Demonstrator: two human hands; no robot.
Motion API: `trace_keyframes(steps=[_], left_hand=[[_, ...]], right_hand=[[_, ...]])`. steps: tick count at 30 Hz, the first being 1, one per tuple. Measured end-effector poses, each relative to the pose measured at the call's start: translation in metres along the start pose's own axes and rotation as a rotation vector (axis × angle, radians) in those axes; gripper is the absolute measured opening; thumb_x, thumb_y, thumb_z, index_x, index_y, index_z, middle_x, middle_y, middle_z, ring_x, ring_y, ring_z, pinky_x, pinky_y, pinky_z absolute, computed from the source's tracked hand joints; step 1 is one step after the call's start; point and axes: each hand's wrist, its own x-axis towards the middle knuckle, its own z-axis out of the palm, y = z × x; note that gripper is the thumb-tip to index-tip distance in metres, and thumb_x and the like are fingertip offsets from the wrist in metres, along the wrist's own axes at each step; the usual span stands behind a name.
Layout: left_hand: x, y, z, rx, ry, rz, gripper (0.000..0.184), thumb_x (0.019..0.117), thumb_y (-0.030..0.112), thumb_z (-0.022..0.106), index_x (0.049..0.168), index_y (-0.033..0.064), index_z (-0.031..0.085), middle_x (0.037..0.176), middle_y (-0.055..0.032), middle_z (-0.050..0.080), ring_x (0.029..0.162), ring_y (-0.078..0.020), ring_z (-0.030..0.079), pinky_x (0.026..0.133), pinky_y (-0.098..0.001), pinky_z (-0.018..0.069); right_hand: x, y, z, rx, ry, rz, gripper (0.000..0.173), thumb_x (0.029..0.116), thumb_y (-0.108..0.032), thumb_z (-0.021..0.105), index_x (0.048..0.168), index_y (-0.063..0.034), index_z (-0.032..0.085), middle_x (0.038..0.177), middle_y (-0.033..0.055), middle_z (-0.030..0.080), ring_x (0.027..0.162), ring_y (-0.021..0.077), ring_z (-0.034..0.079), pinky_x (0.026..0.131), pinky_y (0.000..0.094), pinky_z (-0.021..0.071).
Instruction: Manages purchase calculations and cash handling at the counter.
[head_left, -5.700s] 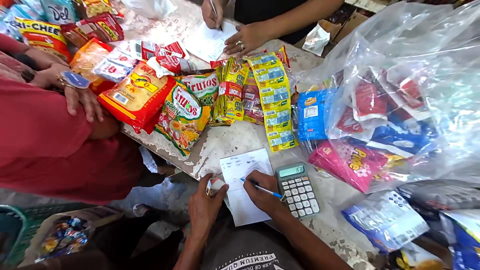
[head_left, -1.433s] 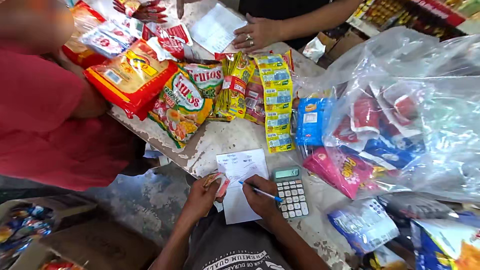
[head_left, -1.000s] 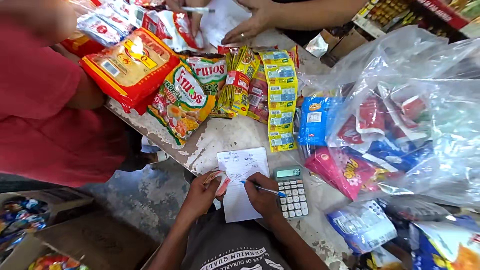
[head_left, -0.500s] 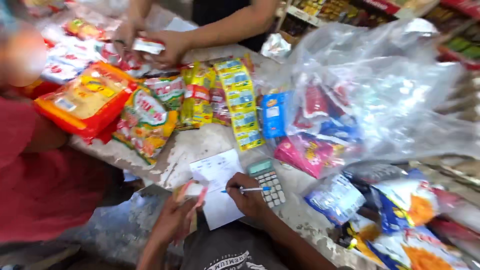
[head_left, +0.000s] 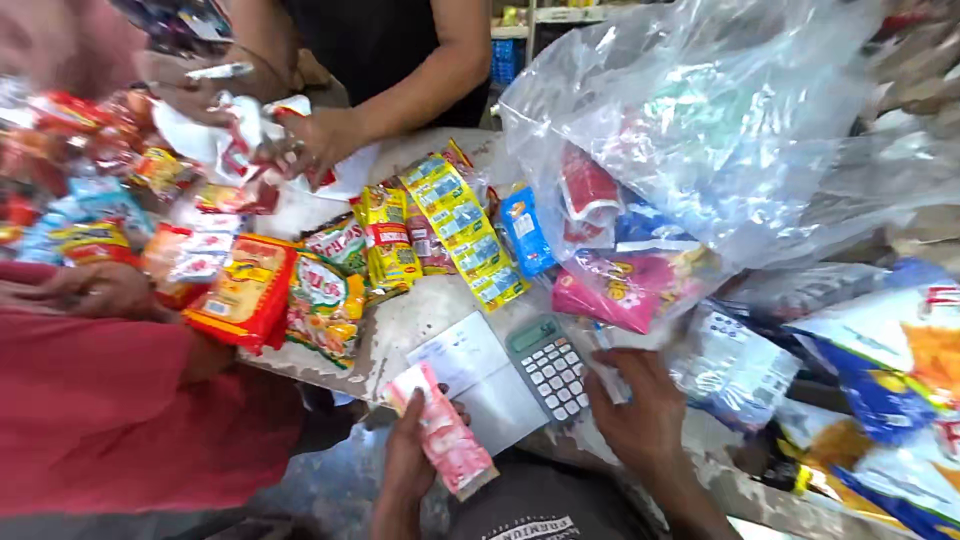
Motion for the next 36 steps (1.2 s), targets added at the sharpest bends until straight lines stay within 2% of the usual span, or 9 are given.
trace_keyframes(steps=[2, 5, 9, 12, 16, 18, 20, 28, 36], left_hand=[[-0.001, -0.003, 0.011, -0.048, -0.03, 0.033, 0.042, 0.1114, 0.029, 0.028, 0.127, -0.002, 0.052, 0.096, -0.0211, 0.072, 0.083, -0.0306, 0.074, 0.077, -0.0456, 0.0637], [-0.009, -0.001, 0.025, -0.1, -0.026, 0.139, 0.042, 0.1115, 0.03, 0.026, 0.127, 0.0006, 0.052, 0.099, -0.0199, 0.073, 0.089, -0.0297, 0.075, 0.081, -0.0442, 0.0628], [-0.027, 0.012, 0.015, -0.271, -0.113, 0.298, 0.039, 0.1033, 0.044, 0.05, 0.12, 0.0119, 0.063, 0.094, -0.0128, 0.074, 0.086, -0.026, 0.074, 0.08, -0.0437, 0.0622], [-0.033, 0.011, -0.011, -0.249, -0.28, 0.347, 0.033, 0.0892, 0.029, 0.075, 0.119, 0.0141, 0.072, 0.086, -0.0051, 0.073, 0.081, -0.0187, 0.073, 0.084, -0.0403, 0.0608], [-0.032, 0.024, -0.025, -0.14, 0.003, 0.371, 0.021, 0.0995, 0.024, 0.055, 0.088, 0.0124, 0.068, 0.071, -0.0006, 0.065, 0.066, -0.0137, 0.067, 0.071, -0.0349, 0.0609], [-0.031, 0.032, -0.035, -0.126, 0.081, 0.375, 0.024, 0.1042, 0.022, 0.043, 0.098, 0.0111, 0.064, 0.076, -0.0022, 0.067, 0.069, -0.0145, 0.068, 0.071, -0.0353, 0.0622], [-0.031, 0.036, -0.044, -0.091, 0.139, 0.346, 0.022, 0.104, 0.018, 0.043, 0.105, 0.007, 0.062, 0.082, -0.0067, 0.069, 0.071, -0.0168, 0.07, 0.071, -0.0354, 0.0627], [-0.02, -0.039, -0.038, 0.303, 0.484, 0.183, 0.027, 0.1075, 0.017, 0.05, 0.123, -0.0047, 0.053, 0.085, -0.0142, 0.07, 0.07, -0.0206, 0.07, 0.065, -0.0369, 0.0612], [-0.019, -0.063, -0.026, 0.526, 0.423, 0.307, 0.041, 0.0804, 0.003, 0.082, 0.114, -0.0084, 0.061, 0.088, -0.0173, 0.072, 0.076, -0.0238, 0.072, 0.071, -0.0403, 0.0625]], right_hand=[[-0.003, -0.03, 0.022, 0.267, -0.238, -0.01, 0.025, 0.0956, -0.032, 0.067, 0.099, -0.0089, 0.076, 0.096, 0.004, 0.073, 0.089, 0.0152, 0.07, 0.077, 0.0364, 0.0608], [-0.002, -0.066, 0.053, 0.312, -0.718, -0.04, 0.05, 0.096, -0.058, 0.06, 0.098, -0.0105, 0.074, 0.091, 0.0062, 0.072, 0.088, 0.0216, 0.07, 0.08, 0.0496, 0.0567], [-0.006, -0.085, 0.081, 0.542, -1.005, -0.149, 0.04, 0.1042, -0.037, 0.055, 0.095, -0.001, 0.07, 0.08, 0.0137, 0.067, 0.077, 0.0265, 0.067, 0.072, 0.0507, 0.0539], [0.0, -0.086, 0.089, 0.679, -1.182, -0.241, 0.039, 0.1062, -0.03, 0.053, 0.093, 0.0045, 0.067, 0.077, 0.0151, 0.063, 0.073, 0.0252, 0.063, 0.07, 0.0471, 0.0508], [0.04, -0.077, 0.108, 0.201, -0.904, -0.429, 0.041, 0.1045, -0.037, 0.055, 0.117, -0.0016, 0.07, 0.116, 0.0199, 0.07, 0.115, 0.0351, 0.065, 0.099, 0.0569, 0.0496], [0.061, -0.073, 0.118, -0.115, -0.88, -0.414, 0.059, 0.1037, -0.039, 0.054, 0.146, 0.0016, 0.05, 0.155, 0.0234, 0.045, 0.149, 0.0393, 0.035, 0.12, 0.0616, 0.0259], [0.066, -0.071, 0.126, -0.285, -0.917, -0.387, 0.077, 0.105, -0.046, 0.049, 0.157, 0.0067, 0.029, 0.166, 0.0263, 0.022, 0.157, 0.0412, 0.014, 0.122, 0.0667, 0.0107], [0.051, -0.066, 0.13, -0.388, -0.91, -0.445, 0.073, 0.1102, -0.046, 0.032, 0.157, 0.0087, 0.026, 0.167, 0.0268, 0.021, 0.157, 0.0406, 0.016, 0.122, 0.0669, 0.0105], [0.044, -0.065, 0.13, -0.337, -0.858, -0.517, 0.05, 0.1107, -0.031, 0.038, 0.142, 0.0038, 0.054, 0.158, 0.0205, 0.044, 0.15, 0.0362, 0.036, 0.12, 0.0598, 0.0267]])
